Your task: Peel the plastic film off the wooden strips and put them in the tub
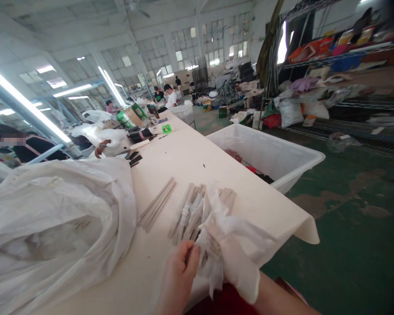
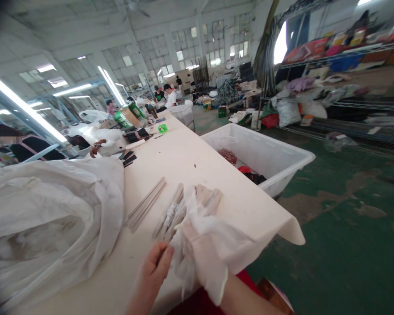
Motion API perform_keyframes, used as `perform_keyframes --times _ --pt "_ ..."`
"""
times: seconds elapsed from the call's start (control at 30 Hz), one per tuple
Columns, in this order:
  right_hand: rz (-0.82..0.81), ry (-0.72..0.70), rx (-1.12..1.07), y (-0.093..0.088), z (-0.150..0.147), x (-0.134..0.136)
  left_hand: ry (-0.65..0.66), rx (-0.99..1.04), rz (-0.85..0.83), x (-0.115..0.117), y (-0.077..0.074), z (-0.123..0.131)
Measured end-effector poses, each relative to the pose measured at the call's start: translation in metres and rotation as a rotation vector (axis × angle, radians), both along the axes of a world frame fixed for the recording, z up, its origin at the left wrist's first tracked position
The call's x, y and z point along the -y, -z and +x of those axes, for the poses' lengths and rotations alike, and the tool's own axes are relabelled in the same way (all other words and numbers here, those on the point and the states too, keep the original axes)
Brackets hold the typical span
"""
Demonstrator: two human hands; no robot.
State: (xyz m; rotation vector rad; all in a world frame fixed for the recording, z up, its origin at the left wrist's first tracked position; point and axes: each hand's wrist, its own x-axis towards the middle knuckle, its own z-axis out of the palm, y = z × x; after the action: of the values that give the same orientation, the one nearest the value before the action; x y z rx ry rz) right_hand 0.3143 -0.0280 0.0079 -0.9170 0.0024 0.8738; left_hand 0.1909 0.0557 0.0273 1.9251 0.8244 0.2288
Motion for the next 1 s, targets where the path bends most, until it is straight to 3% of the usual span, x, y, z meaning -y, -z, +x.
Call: perform_keyframes --times 0.1,0.2,0.33,0.47,0.57,0.77,0.87,1.0 --pt "0.028 -0.053 -0.058 0.006 -0.005 -0.003 0.030 0.018 0.045 -0.008 0.001 0.007" --pt "0.094 -0.033 -0.099 0.008 0.012 0.006 -0.047 -0.007 0.117 -0.038 0.005 0.013" --pt "0.200 -0.063 -0.208 0.008 0.030 0.015 -0.078 -0.214 0.383 -0.084 0.025 0.034" --pt "0.238 -0.094 -0.312 0.003 0.033 0.021 -0.036 -0.329 0.468 -0.109 0.044 0.052" --pt "0.257 -0.029 -0.378 -0.001 0.041 0.027 -0.039 -0.394 0.568 -0.130 0.041 0.052" --pt "0.191 -0.150 -0.554 0.005 0.047 0.028 -0.118 -0.594 0.707 -0.191 0.029 0.045" --pt "0.201 -0.158 -0.633 0.008 0.046 0.027 -0.114 -0.669 0.714 -0.198 0.035 0.044" --pt "0.230 -0.156 -0.581 0.008 0.044 0.028 -0.109 -0.694 0.699 -0.186 0.044 0.043"
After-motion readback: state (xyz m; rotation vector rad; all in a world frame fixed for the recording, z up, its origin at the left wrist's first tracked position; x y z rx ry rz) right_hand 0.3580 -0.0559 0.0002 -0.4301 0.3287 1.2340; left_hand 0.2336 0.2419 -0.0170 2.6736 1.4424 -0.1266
